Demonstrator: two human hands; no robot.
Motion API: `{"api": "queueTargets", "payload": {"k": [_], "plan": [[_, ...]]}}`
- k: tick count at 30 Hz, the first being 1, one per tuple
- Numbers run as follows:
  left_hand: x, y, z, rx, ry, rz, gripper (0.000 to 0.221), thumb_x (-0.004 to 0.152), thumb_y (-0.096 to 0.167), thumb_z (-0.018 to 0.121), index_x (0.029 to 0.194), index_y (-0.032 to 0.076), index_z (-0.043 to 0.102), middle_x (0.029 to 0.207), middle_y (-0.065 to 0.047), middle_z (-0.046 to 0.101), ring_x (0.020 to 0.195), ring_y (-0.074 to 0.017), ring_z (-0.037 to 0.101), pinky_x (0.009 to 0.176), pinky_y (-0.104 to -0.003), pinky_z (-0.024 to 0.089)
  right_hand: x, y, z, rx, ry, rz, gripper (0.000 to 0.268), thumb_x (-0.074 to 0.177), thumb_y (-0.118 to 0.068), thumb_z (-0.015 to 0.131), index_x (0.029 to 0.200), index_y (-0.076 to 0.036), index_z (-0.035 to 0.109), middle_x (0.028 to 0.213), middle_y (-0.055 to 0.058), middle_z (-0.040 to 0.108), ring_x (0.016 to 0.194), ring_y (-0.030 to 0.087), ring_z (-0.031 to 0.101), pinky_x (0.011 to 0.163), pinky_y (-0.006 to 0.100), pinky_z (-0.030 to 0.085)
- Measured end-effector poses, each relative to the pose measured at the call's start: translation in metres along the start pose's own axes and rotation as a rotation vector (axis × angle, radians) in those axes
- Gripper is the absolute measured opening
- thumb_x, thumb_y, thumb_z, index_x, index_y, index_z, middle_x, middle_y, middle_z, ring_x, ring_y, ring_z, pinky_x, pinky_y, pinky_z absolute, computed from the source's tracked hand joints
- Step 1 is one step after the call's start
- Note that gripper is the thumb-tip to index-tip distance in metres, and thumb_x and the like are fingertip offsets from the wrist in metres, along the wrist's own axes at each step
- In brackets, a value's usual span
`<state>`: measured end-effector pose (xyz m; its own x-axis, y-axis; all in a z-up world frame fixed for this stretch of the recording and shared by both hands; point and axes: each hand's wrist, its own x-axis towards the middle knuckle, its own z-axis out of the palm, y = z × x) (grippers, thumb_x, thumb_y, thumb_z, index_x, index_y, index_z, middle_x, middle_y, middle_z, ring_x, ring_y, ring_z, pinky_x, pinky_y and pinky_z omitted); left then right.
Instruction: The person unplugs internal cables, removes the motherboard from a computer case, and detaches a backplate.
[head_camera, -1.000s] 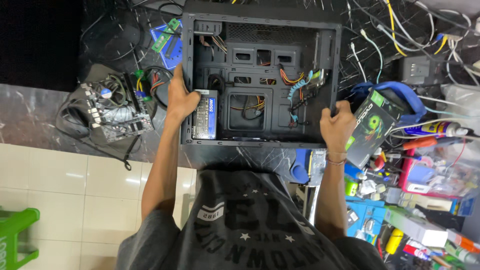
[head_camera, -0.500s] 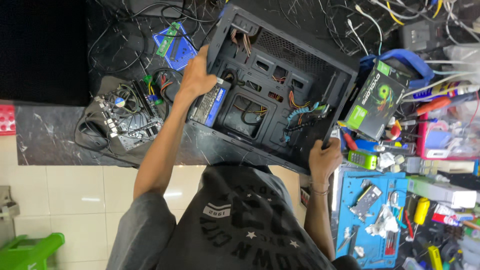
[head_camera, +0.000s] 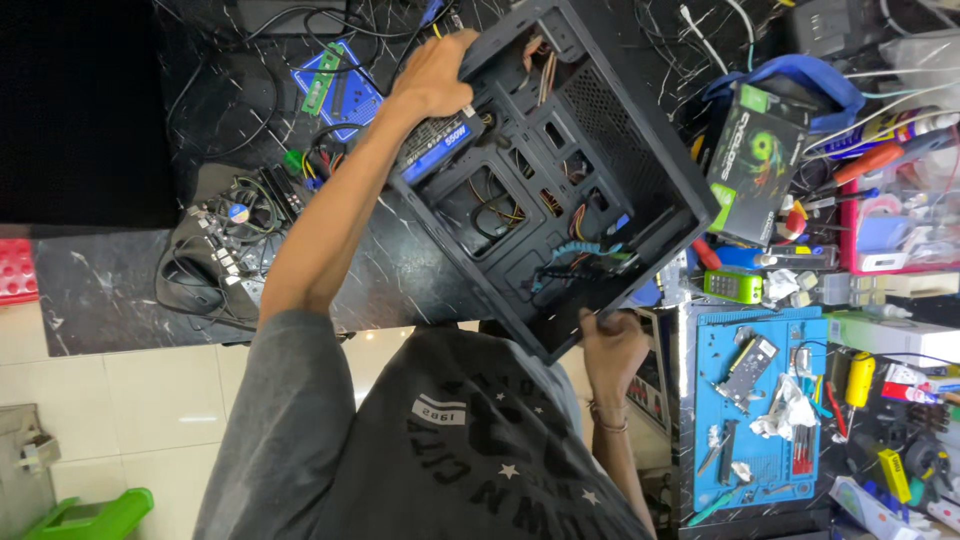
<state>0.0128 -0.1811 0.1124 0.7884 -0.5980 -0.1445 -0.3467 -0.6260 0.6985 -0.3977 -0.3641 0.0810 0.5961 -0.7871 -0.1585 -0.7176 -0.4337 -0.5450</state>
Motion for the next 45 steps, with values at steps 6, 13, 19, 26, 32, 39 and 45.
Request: {"api": "queueTargets", "payload": {"k": [6, 13, 19, 26, 32, 39, 45], "plan": [[0.056, -0.012, 0.032, 0.116, 0.027, 0.038, 0.07, 0.07, -0.013, 0.054, 0.134, 0.014, 0.061, 0.114, -0.023, 0.068, 0.106, -0.0461, 0.062, 0.084, -0.056, 0.05, -0.041, -0.066, -0.006, 0.596, -0.226, 0.363, 0.019, 0.086, -0.004, 0.079, 0.081, 0.007, 0.064, 0.08, 0.017, 0.071, 0.072, 0.028, 0.076, 0.063, 0.03, 0.068], [0.104, -0.031, 0.052, 0.168, 0.089, 0.129, 0.063, 0.066, -0.01, 0.06, 0.122, 0.018, 0.069, 0.103, -0.018, 0.073, 0.094, -0.0476, 0.066, 0.075, -0.056, 0.05, -0.053, -0.066, 0.013, 0.774, -0.446, 0.256, 0.045, 0.089, -0.019, 0.076, 0.06, -0.008, 0.044, 0.07, 0.008, 0.047, 0.066, 0.025, 0.071, 0.058, 0.03, 0.067], [0.127, -0.021, 0.063, 0.201, 0.041, 0.158, 0.055, 0.074, -0.007, 0.066, 0.123, 0.019, 0.068, 0.106, -0.015, 0.072, 0.094, -0.0361, 0.068, 0.085, -0.052, 0.053, -0.057, -0.077, 0.021, 0.913, -0.534, 0.467, 0.036, 0.085, -0.015, 0.078, 0.103, 0.001, 0.051, 0.073, 0.006, 0.052, 0.078, 0.019, 0.065, 0.084, 0.041, 0.068], [0.161, -0.034, 0.099, 0.296, 0.062, 0.227, 0.055, 0.073, -0.008, 0.07, 0.12, 0.02, 0.07, 0.101, -0.013, 0.075, 0.09, -0.037, 0.07, 0.083, -0.052, 0.052, -0.041, -0.083, 0.014, 0.677, -0.751, 0.482, 0.042, 0.086, -0.027, 0.071, 0.113, -0.002, 0.05, 0.113, 0.024, 0.077, 0.094, 0.033, 0.078, 0.081, 0.036, 0.064], [0.15, -0.027, 0.105, 0.357, 0.111, 0.267, 0.061, 0.073, -0.006, 0.074, 0.129, 0.015, 0.062, 0.109, -0.012, 0.072, 0.097, -0.0351, 0.066, 0.093, -0.052, 0.039, 0.005, -0.033, 0.032, 0.208, -0.77, -0.155, 0.032, 0.1, -0.036, 0.055, 0.092, -0.007, 0.067, 0.083, 0.007, 0.076, 0.058, 0.012, 0.058, 0.05, 0.022, 0.045], [0.041, 0.019, 0.102, -0.037, 0.316, 0.256, 0.054, 0.095, -0.001, 0.063, 0.146, 0.012, 0.048, 0.16, -0.014, 0.039, 0.151, -0.0325, 0.034, 0.129, -0.057, 0.013, 0.084, -0.073, 0.034, 0.368, -0.644, -0.52, 0.033, 0.11, -0.003, 0.047, 0.078, -0.004, 0.056, 0.061, 0.006, 0.068, 0.05, 0.014, 0.073, 0.039, 0.011, 0.05], [-0.069, 0.03, 0.137, -0.47, 0.573, 0.341, 0.017, 0.101, 0.017, 0.066, 0.087, 0.007, 0.065, 0.095, -0.009, 0.069, 0.09, -0.0341, 0.072, 0.083, -0.043, 0.056, 0.114, -0.087, 0.061, 0.496, -0.686, -0.374, 0.027, 0.102, -0.012, 0.051, 0.084, 0.002, 0.065, 0.076, 0.02, 0.073, 0.066, 0.03, 0.075, 0.053, 0.036, 0.057]]}}
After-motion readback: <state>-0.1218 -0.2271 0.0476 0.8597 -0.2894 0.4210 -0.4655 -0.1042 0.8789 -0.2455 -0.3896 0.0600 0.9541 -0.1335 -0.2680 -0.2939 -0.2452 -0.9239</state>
